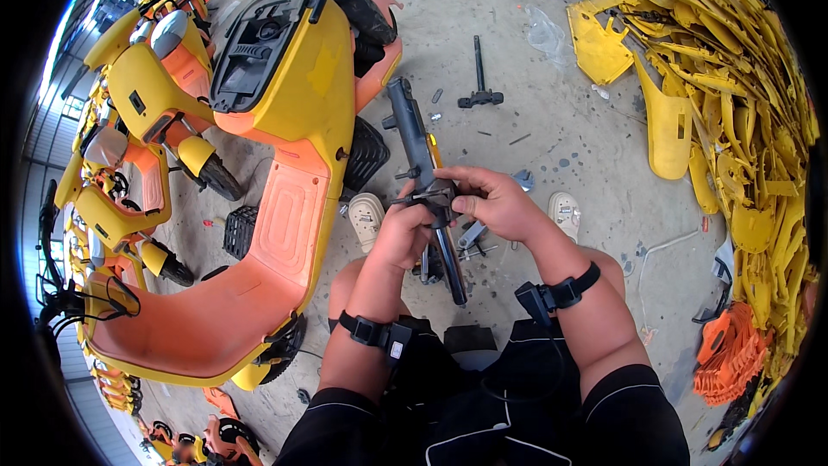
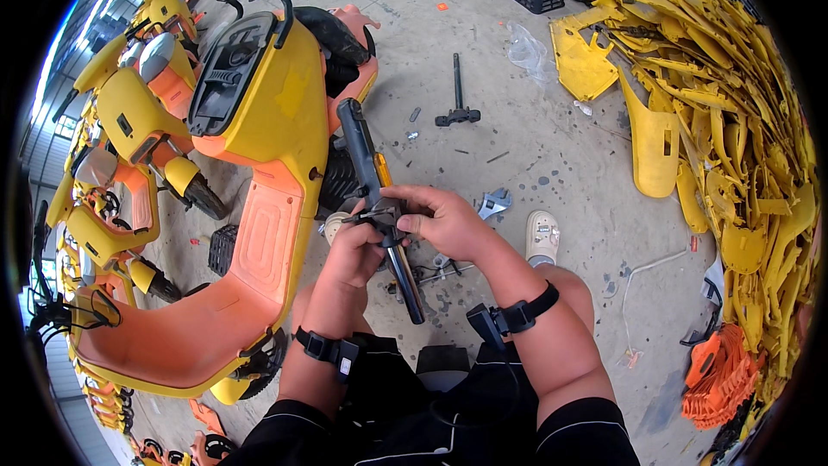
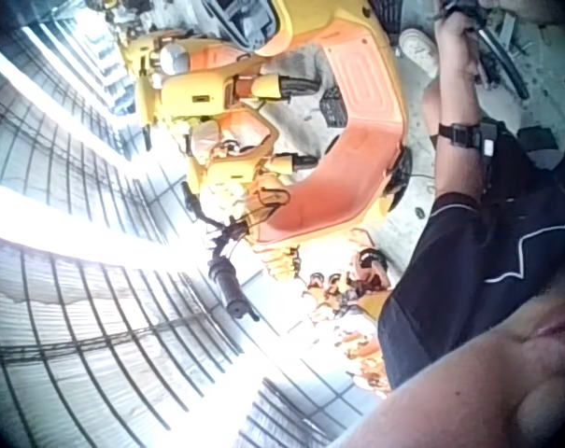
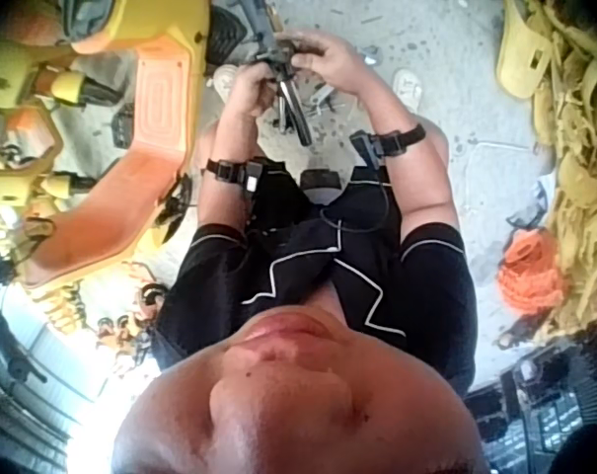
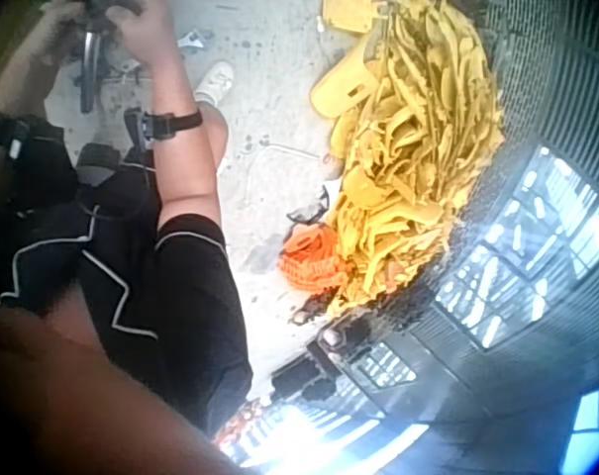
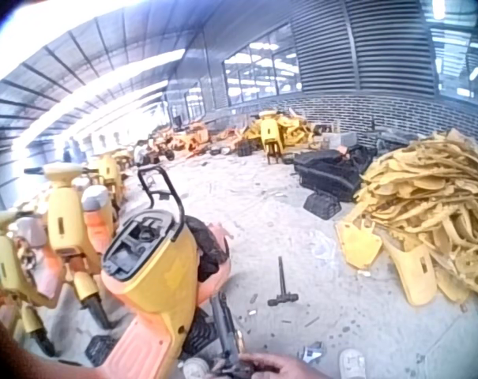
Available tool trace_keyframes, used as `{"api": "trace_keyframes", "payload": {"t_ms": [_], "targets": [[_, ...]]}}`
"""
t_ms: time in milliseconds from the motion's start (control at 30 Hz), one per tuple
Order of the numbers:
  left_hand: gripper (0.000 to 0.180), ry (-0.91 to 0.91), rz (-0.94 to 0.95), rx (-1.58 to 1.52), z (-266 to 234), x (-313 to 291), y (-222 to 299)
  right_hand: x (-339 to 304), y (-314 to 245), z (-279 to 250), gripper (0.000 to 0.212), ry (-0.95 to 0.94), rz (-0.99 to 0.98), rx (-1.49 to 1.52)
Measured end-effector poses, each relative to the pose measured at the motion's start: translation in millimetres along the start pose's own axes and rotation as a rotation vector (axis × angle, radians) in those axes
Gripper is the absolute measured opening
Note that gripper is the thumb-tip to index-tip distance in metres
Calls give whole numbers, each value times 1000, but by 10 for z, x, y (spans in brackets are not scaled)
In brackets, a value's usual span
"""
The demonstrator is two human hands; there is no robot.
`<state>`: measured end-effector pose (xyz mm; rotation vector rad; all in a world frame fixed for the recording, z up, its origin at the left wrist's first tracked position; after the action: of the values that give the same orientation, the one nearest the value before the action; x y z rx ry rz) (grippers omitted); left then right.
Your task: The person sits on the floor and assembles a black cylindrical scooter part, using a wrench to tighten a bolt and a hammer to tap the component into place. The person handles the part and tools with both hands while surrounded by yellow scooter bodies.
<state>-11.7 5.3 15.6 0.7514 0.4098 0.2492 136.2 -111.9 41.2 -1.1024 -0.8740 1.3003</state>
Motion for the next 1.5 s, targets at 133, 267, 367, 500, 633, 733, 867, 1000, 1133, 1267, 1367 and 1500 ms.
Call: {"api": "trace_keyframes", "payload": {"t_ms": [133,267,367,500,633,733,867,1000,1133,1267,1367,1500], "targets": [[64,125,-50,58,10,-21,-10,-15,13,-26,49,9,7,-105],[65,156,-1,71,28,11,-18,-21,4,3,48,36,-13,-158],[65,182,-29,88,16,-1,18,-2,-79,-1,48,33,4,-190],[63,95,-99,85,46,-15,52,-9,-103,-24,48,4,28,-165],[61,72,-124,10,62,-32,8,-1,53,-63,47,13,-64,-238],[61,41,-140,61,-13,-9,-26,3,67,-78,42,8,-70,-210],[58,115,-195,123,24,12,-18,2,-3,-77,35,43,36,-202],[57,62,-164,64,-171,107,-115,109,135,-134,32,73,20,-168],[59,79,-159,113,-174,70,-61,204,229,-139,31,144,101,-105],[61,46,-157,144,-19,132,70,214,153,-271,32,55,225,-20],[59,-34,-134,114,-102,134,41,189,134,-289,36,7,243,23],[48,-121,-139,36,-158,110,41,136,126,-326,37,-37,242,43]]}}
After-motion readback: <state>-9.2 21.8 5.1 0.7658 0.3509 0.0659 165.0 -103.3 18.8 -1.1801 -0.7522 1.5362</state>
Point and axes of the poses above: each hand's wrist, its own x-axis towards the middle knuckle, its own z-axis out of the palm, y = z × x, the point moved 1 cm from there along x, towards the middle knuckle, and after that the axes turned 7 degrees about -y, right-handed, at the moved point
